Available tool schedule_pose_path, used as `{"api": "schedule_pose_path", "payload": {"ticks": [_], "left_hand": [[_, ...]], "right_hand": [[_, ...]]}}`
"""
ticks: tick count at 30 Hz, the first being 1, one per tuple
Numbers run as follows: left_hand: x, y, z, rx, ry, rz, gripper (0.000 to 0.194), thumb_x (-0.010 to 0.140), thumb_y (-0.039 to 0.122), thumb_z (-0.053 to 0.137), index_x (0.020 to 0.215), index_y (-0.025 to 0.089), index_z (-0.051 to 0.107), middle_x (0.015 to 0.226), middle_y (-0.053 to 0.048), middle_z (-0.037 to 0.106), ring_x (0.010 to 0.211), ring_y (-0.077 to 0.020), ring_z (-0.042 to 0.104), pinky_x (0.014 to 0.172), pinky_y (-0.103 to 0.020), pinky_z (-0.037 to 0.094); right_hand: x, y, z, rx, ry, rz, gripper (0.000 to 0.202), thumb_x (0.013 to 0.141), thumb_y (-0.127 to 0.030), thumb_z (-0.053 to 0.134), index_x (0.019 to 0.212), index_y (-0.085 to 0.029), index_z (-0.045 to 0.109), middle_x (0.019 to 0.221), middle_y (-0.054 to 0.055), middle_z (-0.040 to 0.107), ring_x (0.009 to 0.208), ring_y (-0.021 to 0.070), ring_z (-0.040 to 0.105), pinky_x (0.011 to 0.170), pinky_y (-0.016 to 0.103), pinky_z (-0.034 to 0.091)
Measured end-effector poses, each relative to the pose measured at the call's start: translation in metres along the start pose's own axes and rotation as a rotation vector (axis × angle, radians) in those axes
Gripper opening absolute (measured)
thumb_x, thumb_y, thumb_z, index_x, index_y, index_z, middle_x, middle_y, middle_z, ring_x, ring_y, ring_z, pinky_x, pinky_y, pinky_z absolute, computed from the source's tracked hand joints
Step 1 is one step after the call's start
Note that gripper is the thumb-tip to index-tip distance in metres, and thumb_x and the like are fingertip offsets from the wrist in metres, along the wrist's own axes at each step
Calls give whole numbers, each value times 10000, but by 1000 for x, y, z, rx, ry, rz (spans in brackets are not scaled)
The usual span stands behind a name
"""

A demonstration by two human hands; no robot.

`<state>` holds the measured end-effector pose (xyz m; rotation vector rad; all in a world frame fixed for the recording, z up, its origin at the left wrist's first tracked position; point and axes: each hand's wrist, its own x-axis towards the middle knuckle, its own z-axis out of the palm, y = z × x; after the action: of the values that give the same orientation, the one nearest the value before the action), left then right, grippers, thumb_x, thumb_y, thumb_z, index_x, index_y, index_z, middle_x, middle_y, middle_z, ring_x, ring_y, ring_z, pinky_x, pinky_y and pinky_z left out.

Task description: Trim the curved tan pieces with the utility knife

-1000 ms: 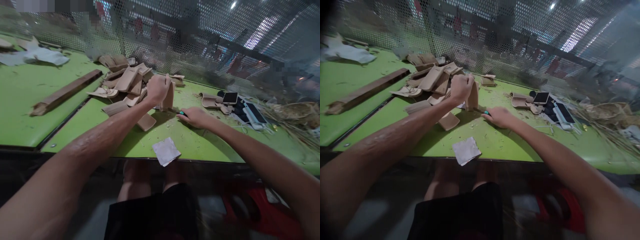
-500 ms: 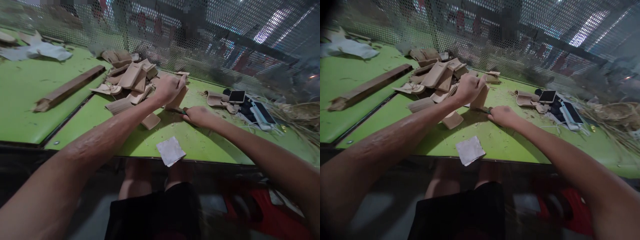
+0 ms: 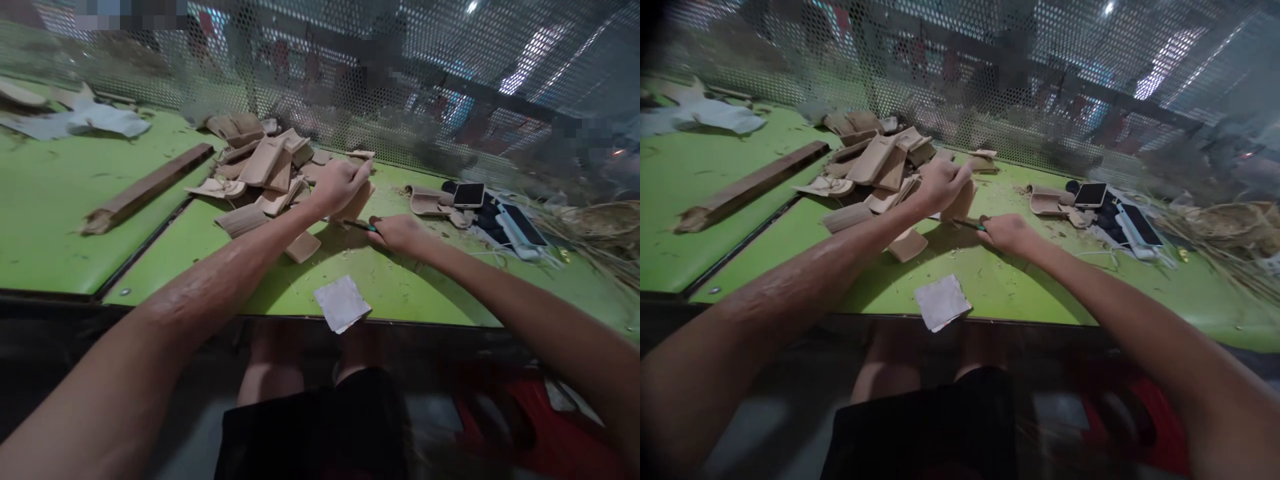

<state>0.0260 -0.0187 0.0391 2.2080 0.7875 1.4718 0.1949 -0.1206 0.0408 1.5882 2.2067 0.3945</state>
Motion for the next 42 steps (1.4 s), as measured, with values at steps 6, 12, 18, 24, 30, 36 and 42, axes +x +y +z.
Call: {"api": "schedule_pose_path", "payload": {"ticks": [6,12,18,24,30,36,42], "left_hand": [[1,-7,2,-21,19,-11,546,996,408,443,510,228,268,487,25,206,520,-131,369,536,-294,251],[0,1,-2,-27,-18,-56,556,983,359,473,505,228,221,479,27,181,506,-126,334,522,-293,235],[-1,8,-6,-46,-41,-115,578,968,362,492,489,217,202,504,27,182,500,-116,291,514,-297,173],[2,-5,-9,-143,-87,-110,499,986,379,454,546,204,297,547,24,281,547,-116,322,521,-270,204],[1,-17,-14,-268,-244,-166,333,946,352,519,665,173,531,629,13,485,628,-119,441,566,-210,322],[-13,-22,-8,-441,-498,-412,143,859,267,638,830,133,677,790,-50,685,678,-135,582,575,-197,415],[-13,1,1,-536,-271,-556,241,941,243,508,742,144,600,655,-19,611,532,-97,516,470,-194,379]], "right_hand": [[-1,0,0,58,21,21,536,1015,-487,263,1109,-136,658,900,146,742,783,242,653,592,310,280],[4,2,3,94,19,23,504,1010,-491,301,1123,-143,648,875,142,741,748,240,653,587,314,282],[-6,-5,2,82,94,8,463,1026,-477,314,1099,-157,640,947,142,741,765,234,645,576,312,245],[-19,-11,18,148,270,1,479,1002,-557,380,1043,-142,617,944,152,723,818,247,642,602,308,232],[-16,-5,27,262,269,137,628,946,-733,310,971,-186,617,881,116,722,753,239,626,587,296,215],[-22,10,33,410,417,326,615,978,-683,235,1003,-171,575,817,116,683,697,248,585,587,296,244],[-24,0,30,482,434,219,585,996,-649,201,1014,-179,548,809,106,673,671,236,570,599,293,254]]}}
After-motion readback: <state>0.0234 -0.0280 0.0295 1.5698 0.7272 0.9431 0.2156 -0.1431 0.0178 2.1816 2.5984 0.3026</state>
